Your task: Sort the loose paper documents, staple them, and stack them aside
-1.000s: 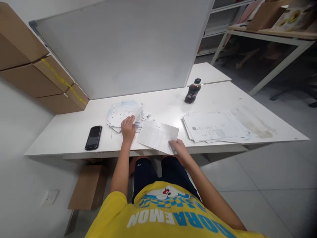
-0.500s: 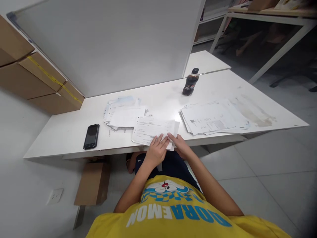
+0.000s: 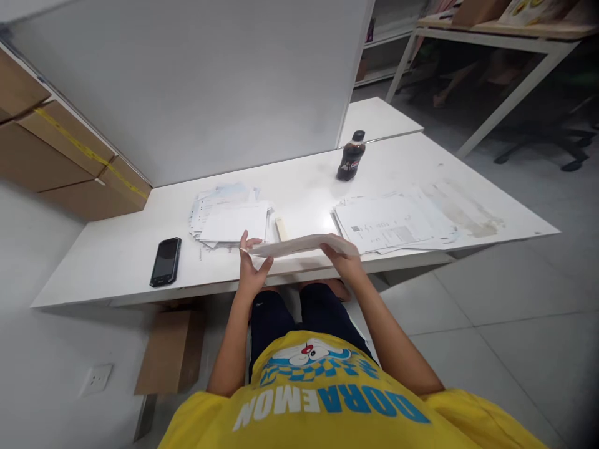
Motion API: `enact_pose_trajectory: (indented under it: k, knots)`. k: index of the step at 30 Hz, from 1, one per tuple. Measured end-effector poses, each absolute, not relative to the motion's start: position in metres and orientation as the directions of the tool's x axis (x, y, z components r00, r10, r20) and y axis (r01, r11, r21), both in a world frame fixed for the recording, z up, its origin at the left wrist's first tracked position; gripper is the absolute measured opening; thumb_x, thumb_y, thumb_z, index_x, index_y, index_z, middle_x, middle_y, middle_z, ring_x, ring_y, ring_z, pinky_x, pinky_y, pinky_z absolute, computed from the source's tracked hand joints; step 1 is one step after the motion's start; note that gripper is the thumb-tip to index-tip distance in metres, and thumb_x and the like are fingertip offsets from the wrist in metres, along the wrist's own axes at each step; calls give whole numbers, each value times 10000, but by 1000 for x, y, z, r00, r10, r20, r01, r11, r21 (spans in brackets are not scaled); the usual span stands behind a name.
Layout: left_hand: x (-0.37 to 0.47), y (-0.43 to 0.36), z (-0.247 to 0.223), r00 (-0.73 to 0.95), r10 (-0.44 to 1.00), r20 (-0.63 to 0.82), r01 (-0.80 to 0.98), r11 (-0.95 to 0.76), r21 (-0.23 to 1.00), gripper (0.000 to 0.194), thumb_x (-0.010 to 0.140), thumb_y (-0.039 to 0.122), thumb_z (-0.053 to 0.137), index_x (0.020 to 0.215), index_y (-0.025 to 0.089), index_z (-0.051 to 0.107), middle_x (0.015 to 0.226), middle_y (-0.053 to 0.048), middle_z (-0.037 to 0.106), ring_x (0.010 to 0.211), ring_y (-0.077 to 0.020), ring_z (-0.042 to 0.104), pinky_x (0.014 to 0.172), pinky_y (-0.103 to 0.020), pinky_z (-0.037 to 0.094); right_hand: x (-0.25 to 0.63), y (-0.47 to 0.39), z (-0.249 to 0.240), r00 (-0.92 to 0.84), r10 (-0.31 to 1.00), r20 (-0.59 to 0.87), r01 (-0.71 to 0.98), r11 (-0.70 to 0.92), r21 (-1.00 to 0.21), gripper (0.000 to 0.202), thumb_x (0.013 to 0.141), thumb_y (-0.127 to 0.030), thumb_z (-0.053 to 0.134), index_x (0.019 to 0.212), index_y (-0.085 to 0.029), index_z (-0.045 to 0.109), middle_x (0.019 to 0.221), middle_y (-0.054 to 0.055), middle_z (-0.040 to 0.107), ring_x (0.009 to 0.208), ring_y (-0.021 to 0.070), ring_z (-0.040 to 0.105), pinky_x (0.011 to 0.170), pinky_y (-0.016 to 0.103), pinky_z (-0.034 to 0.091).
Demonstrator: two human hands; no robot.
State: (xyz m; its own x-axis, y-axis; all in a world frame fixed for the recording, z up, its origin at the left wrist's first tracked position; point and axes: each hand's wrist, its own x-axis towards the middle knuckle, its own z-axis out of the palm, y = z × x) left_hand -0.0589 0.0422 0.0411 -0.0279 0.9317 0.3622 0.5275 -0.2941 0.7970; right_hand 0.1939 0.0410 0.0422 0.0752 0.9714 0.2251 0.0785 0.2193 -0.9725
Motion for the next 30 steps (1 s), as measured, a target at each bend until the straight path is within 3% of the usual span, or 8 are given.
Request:
enact_pose_trajectory:
  k: [3,6,12,17,20,24,27,30]
  knots:
    - [-56,35,26,-81,956,283,550,-194,812,824,860,426,633,1510,213,173,1366,-172,507,1282,-271,507,1064,-426,412,183,43,25,126,976,178,28,176,-984,441,797,-472,660,1164,-228,658,1222,87,654,1101,264,608,974,427,474]
    - [-53,23,14,-147,956,253,599,-117,792,672,861,389,621,1436,185,337,1246,-156,590,1207,-275,563,1017,-425,447,179,42,13,159,975,155,5,156,-988,523,785,-464,663,1242,-217,601,1216,100,646,1070,257,616,955,423,484]
    - [-49,3,21,-158,912,378,623,-205,755,360,896,354,562,1221,202,544,1142,-109,643,1107,-237,606,982,-389,467,186,41,13,202,978,49,38,42,-998,422,785,-435,636,1128,-189,655,1080,96,706,1064,283,630,961,450,479]
    - [-51,-4,17,-260,937,234,512,-72,856,277,852,392,612,1041,189,592,967,-74,672,935,-216,645,855,-346,512,192,26,21,149,981,126,99,112,-989,430,788,-434,650,1154,-209,654,1056,84,714,1021,272,649,925,441,505]
    - [-48,-11,24,-286,938,198,363,-85,928,280,849,448,615,959,191,609,916,-59,672,885,-196,652,834,-319,513,195,10,32,186,966,181,86,168,-982,373,812,-453,640,1105,-225,676,959,73,726,958,264,666,906,432,518]
    - [-41,-19,44,-292,951,98,229,-30,973,353,820,504,646,971,185,638,922,-56,694,882,-194,656,794,-288,511,207,0,40,140,990,30,102,15,-995,347,796,-477,657,1013,-209,698,1001,90,733,971,301,675,852,445,541]
    - [-41,-17,46,-254,964,-83,190,134,973,380,804,537,644,899,170,665,847,-46,699,794,-189,638,692,-264,490,216,3,31,-8,996,-84,59,-83,-995,454,795,-458,659,1183,-224,630,1120,90,714,1052,300,656,857,438,547]
    - [-43,-13,37,-233,942,-240,135,276,952,398,788,559,640,777,161,648,694,-18,647,648,-153,576,562,-232,423,221,7,16,-32,988,-151,-37,-153,-988,572,787,-434,645,1309,-236,521,1136,90,710,1058,280,659,893,446,540]
